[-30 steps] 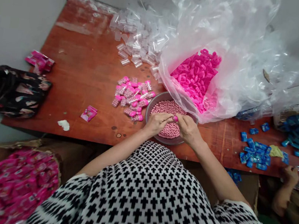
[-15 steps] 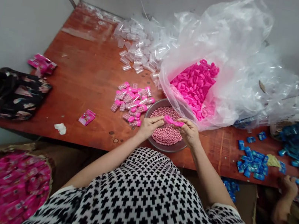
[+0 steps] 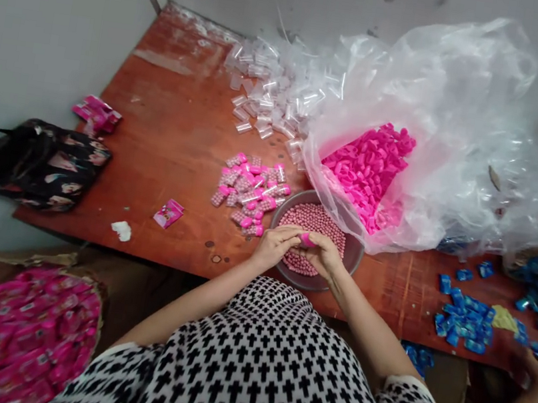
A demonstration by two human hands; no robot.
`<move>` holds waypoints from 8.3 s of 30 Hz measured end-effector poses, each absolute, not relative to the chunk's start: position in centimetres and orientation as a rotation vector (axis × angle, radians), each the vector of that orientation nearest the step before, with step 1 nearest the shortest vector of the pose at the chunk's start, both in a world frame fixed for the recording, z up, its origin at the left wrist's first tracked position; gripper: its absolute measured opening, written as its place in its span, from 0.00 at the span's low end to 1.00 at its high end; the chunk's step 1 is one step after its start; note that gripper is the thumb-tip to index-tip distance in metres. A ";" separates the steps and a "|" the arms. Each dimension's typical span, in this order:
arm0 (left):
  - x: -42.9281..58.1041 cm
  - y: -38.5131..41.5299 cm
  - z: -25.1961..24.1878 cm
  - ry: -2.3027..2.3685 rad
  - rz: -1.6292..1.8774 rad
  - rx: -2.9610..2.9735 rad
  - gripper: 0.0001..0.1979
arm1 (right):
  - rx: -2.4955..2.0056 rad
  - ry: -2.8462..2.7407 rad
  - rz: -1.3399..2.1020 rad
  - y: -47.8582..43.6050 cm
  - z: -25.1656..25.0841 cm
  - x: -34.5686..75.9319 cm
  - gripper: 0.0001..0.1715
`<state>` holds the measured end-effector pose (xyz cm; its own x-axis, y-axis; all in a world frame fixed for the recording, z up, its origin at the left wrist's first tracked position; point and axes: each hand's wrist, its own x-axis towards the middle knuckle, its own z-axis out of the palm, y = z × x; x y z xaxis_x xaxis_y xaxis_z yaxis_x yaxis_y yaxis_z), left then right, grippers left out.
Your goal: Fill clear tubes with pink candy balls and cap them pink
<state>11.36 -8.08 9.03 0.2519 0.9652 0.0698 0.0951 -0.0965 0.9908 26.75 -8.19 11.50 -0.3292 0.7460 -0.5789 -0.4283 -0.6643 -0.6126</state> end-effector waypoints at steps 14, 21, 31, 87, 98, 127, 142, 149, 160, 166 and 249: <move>-0.9 -0.2 2.3 1.596 1.030 1.416 0.18 | -2.051 -2.322 0.560 11.6 7.2 16.9 0.21; -3.0 -1.3 1.2 1.575 0.986 1.401 0.18 | -2.239 -2.344 0.261 17.4 1.6 17.3 0.21; -2.7 -3.3 2.5 1.619 1.035 1.187 0.16 | -2.098 -2.386 0.341 17.5 2.1 18.9 0.21; 13.5 -7.0 6.3 1.191 0.816 1.302 0.14 | -1.242 -1.181 1.641 -8.4 6.0 30.9 0.23; 13.1 -4.9 5.8 1.000 0.642 1.187 0.24 | -1.142 -2.072 0.962 -7.1 9.5 33.6 0.11; 13.4 -2.1 6.4 1.018 0.823 0.803 0.28 | -2.066 -2.201 0.206 16.1 10.6 36.2 0.20; 13.6 -2.0 8.5 0.889 0.887 0.616 0.28 | -1.924 -2.226 0.035 15.3 10.8 38.0 0.17; 14.6 -2.9 8.2 0.937 0.864 0.811 0.29 | -1.420 -1.987 0.839 4.0 15.1 38.2 0.14; 13.9 -4.2 8.6 1.044 0.863 1.109 0.24 | -1.190 -2.185 1.036 -3.4 15.4 35.7 0.16; 14.2 -5.3 9.1 1.047 0.911 0.951 0.27 | -1.264 -1.657 1.353 -4.5 14.1 34.9 0.18; 13.2 -6.6 10.8 1.101 0.891 1.470 0.11 | -1.299 -1.994 0.916 -7.3 14.2 31.5 0.11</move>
